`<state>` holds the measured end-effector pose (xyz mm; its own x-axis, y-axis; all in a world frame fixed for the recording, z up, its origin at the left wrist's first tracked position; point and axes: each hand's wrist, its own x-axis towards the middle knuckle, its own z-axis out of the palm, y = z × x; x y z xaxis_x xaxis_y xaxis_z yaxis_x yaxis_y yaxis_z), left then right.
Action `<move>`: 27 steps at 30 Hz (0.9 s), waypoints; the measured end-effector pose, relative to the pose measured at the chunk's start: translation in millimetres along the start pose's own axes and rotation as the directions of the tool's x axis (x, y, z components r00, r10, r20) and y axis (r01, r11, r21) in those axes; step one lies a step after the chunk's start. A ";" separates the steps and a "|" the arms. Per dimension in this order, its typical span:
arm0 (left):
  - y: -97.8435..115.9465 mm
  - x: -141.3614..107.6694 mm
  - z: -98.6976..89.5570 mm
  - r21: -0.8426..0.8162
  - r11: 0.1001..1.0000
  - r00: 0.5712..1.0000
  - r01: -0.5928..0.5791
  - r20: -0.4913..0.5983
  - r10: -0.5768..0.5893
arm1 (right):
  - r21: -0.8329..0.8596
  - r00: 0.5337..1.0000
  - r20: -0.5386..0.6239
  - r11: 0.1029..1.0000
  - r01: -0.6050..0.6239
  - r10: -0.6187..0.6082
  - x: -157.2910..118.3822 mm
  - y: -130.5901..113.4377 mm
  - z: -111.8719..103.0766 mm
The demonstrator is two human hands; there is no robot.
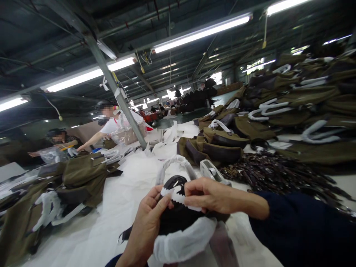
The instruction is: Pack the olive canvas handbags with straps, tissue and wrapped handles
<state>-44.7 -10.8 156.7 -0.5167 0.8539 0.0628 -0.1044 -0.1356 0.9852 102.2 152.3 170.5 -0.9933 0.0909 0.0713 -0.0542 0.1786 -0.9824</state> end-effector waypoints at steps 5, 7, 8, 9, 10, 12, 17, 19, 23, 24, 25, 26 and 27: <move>-6.2 2.0 -2.5 0.156 0.984 0.997 -0.082 -0.004 0.083 | 0.228 1.000 0.003 0.974 -0.018 0.018 -15.2 -11.5 -1.0; -11.0 3.7 -5.0 0.274 0.955 0.993 -0.115 0.030 0.111 | 0.348 1.000 -0.006 0.937 0.026 -0.025 -14.8 -12.9 2.6; -14.2 4.5 -5.9 0.334 0.933 0.991 -0.136 0.057 0.124 | 0.409 0.999 -0.004 0.912 0.042 -0.044 -12.3 -12.9 4.7; -17.7 5.2 -6.3 0.390 0.908 0.987 -0.155 0.096 0.127 | 0.464 0.998 -0.001 0.885 0.050 -0.056 -8.4 -12.7 6.7; -21.1 5.5 -6.0 0.439 0.882 0.983 -0.171 0.141 0.121 | 0.509 0.998 -0.001 0.859 0.053 -0.060 -3.2 -12.5 8.3; -25.8 5.2 -3.8 0.513 0.833 0.969 -0.207 0.222 0.104 | 0.561 0.999 -0.033 0.826 0.054 -0.043 9.8 -12.5 9.3; -14.1 6.0 7.7 0.647 0.722 0.963 -0.245 0.250 0.103 | 0.523 0.992 -0.118 0.847 0.094 -0.037 36.6 -15.7 0.4; -5.0 11.0 13.4 0.661 0.705 0.961 -0.255 0.256 0.108 | 0.475 0.990 -0.118 0.871 0.125 -0.077 39.3 -19.3 -2.6; 1.0 24.7 17.1 0.601 0.758 0.966 -0.253 0.200 0.164 | 0.371 0.972 -0.142 0.900 0.228 -0.187 32.0 -27.8 -7.2; -0.6 27.3 15.3 0.576 0.781 0.970 -0.241 0.157 0.184 | 0.337 0.958 -0.200 0.903 0.265 -0.207 28.0 -28.4 -9.1; -3.2 29.3 12.5 0.550 0.805 0.974 -0.224 0.106 0.199 | 0.295 0.934 -0.281 0.906 0.304 -0.222 23.4 -27.7 -11.3; -6.2 30.5 9.2 0.523 0.826 0.975 -0.210 0.044 0.219 | 0.245 0.903 -0.362 0.911 0.331 -0.231 18.3 -25.5 -13.7; -9.5 31.1 5.6 0.495 0.845 0.969 -0.204 -0.020 0.246 | 0.193 0.873 -0.428 0.921 0.340 -0.233 13.1 -21.8 -16.0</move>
<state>-55.0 19.9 150.1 -0.5430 0.7844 0.2997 0.4376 -0.0402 0.8983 92.0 165.3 195.7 -0.8113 0.4570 0.3646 -0.4070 0.0063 -0.9134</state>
